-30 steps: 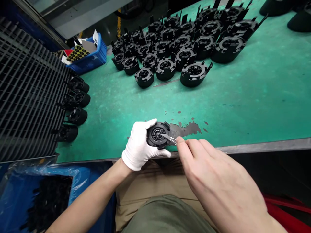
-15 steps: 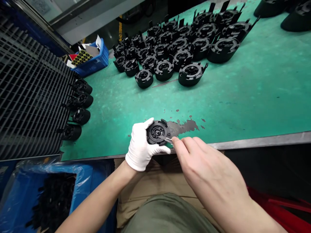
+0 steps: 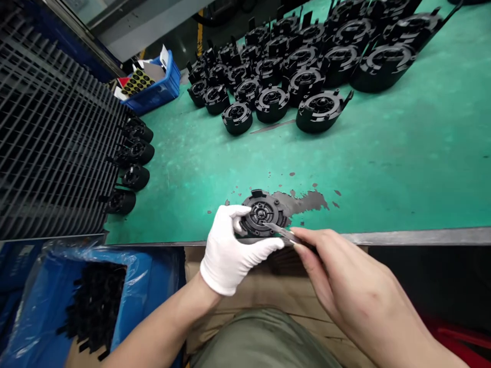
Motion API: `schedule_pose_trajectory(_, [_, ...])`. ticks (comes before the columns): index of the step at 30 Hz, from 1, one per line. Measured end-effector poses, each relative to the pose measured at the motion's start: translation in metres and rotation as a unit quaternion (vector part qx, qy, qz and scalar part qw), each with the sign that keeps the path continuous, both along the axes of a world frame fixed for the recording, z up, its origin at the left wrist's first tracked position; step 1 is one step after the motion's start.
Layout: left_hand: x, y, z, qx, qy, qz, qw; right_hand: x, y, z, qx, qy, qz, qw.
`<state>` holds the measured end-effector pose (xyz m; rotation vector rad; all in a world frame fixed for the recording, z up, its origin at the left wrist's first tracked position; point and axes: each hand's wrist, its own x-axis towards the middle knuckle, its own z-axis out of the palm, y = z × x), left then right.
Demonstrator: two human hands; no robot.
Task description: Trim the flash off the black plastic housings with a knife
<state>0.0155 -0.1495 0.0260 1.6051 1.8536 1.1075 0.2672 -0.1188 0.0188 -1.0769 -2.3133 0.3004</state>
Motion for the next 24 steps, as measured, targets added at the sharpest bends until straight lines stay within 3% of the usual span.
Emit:
schedule_pose_trajectory(2, [-0.009,-0.006,0.004,-0.033,-0.027,-0.046,0.998,0.002,0.011,0.0,0.041,-0.029,0.015,0.999])
schedule_pose_trajectory(4, [-0.022,-0.001,0.007,-0.009,-0.022,-0.075,0.997,0.007,0.023,0.003,0.077,-0.058,0.034,0.995])
schedule_pose_trajectory(6, [-0.036,0.019,0.006,0.051,0.013,-0.1,0.994,0.014,0.03,0.007,0.095,-0.081,0.042,0.991])
schedule_pose_trajectory(8, [-0.047,0.049,0.004,0.08,0.047,-0.168,0.981,0.02,0.03,0.01,0.107,-0.105,0.036,0.988])
schedule_pose_trajectory(11, [-0.05,0.091,0.0,0.034,0.064,-0.331,0.941,0.026,0.023,0.015,0.115,-0.133,0.017,0.984])
schedule_pose_trajectory(13, [-0.045,0.104,-0.004,0.005,0.058,-0.392,0.918,0.026,0.021,0.018,0.124,-0.143,0.012,0.982])
schedule_pose_trajectory(15, [-0.037,0.104,-0.01,0.003,0.047,-0.393,0.918,0.025,0.022,0.021,0.134,-0.152,0.017,0.979])
schedule_pose_trajectory(20, [-0.025,0.086,-0.03,0.07,0.041,-0.32,0.944,0.025,0.03,0.024,0.139,-0.166,0.028,0.976])
schedule_pose_trajectory(24, [-0.023,0.087,-0.036,0.064,0.063,-0.312,0.946,0.027,0.034,0.025,0.126,-0.173,0.035,0.976])
